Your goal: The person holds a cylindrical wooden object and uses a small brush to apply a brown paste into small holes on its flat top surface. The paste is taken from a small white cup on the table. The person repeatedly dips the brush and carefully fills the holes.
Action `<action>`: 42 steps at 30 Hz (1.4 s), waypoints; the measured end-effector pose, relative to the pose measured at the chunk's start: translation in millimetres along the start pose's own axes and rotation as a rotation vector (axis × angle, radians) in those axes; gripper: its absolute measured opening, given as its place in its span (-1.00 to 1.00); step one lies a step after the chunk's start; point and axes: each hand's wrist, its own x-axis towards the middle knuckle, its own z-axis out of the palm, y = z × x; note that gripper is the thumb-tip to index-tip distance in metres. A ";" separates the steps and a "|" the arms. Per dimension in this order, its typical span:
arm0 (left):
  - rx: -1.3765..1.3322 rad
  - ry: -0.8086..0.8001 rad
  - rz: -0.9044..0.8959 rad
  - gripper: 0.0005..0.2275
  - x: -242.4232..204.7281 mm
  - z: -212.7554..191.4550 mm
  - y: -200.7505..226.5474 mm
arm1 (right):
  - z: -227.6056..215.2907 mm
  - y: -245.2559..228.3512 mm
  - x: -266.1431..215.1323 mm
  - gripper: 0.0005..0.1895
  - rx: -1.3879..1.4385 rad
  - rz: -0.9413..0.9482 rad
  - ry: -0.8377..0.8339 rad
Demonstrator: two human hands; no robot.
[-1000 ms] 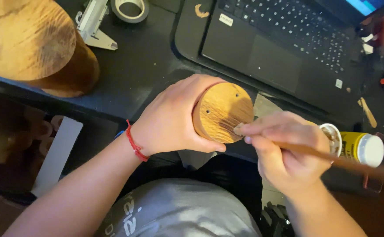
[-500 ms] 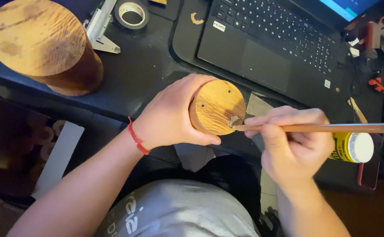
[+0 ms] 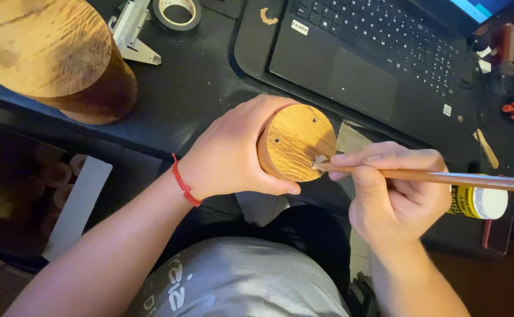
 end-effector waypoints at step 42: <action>0.004 0.017 0.008 -0.19 -0.2 0.2 -0.4 | 2.5 2.2 -7.8 -0.75 0.066 0.122 0.155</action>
